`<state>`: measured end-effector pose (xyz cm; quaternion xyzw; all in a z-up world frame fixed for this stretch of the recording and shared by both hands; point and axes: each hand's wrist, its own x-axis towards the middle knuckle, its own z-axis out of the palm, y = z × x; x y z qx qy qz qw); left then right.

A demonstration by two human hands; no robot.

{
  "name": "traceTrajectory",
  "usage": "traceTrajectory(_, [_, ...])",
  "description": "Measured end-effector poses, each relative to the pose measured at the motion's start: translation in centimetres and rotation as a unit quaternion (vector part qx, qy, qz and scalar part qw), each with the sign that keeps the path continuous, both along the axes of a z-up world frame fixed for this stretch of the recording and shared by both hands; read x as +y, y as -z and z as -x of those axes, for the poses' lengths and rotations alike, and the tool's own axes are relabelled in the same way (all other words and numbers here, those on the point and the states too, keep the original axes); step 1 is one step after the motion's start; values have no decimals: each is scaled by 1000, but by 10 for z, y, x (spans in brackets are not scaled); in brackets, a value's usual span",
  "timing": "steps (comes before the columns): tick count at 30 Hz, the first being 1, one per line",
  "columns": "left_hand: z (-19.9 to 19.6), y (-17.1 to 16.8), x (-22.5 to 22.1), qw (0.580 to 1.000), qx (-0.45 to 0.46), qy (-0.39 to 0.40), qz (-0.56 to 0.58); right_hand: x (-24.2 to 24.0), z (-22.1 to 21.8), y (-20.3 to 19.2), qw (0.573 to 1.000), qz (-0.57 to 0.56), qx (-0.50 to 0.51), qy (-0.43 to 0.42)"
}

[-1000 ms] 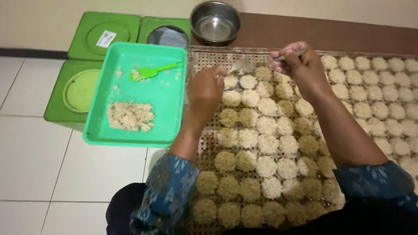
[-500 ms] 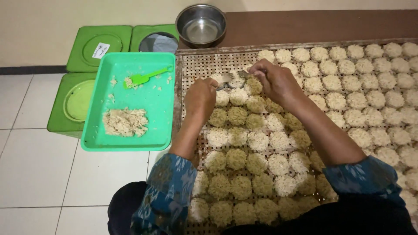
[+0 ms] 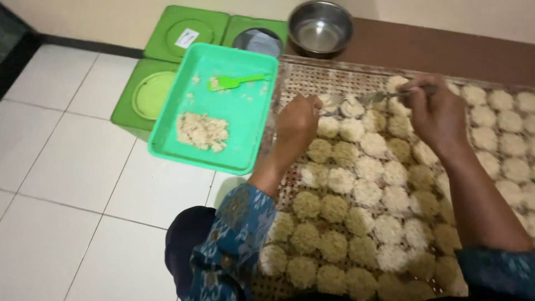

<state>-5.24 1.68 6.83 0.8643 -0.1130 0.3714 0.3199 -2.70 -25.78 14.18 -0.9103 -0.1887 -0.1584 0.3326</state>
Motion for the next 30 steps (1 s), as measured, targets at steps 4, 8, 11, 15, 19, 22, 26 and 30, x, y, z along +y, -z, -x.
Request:
traceTrajectory(4, [-4,-12,73,988,137,31,67,53,-3,-25,997,-78,12,-13])
traceTrajectory(8, [-8,-13,152,930,334,-146,57,135,-21,-30,978,-153,114,-85])
traceTrajectory(11, [-3,18,215,921,318,-221,52,201,-34,-8,958,-179,166,-149])
traceTrajectory(15, [18,11,260,882,334,-325,62,283,-65,47,940,-178,236,-170])
traceTrajectory(19, [15,30,281,851,369,-370,50,332,-92,83,940,-172,240,-171])
traceTrajectory(22, [19,35,288,851,364,-376,42,359,-117,119,909,-273,208,-237])
traceTrajectory(26, [22,28,291,847,387,-359,62,383,-129,137,914,-281,239,-170])
traceTrajectory(30, [21,26,296,831,423,-354,72,399,-148,164,890,-331,248,-191])
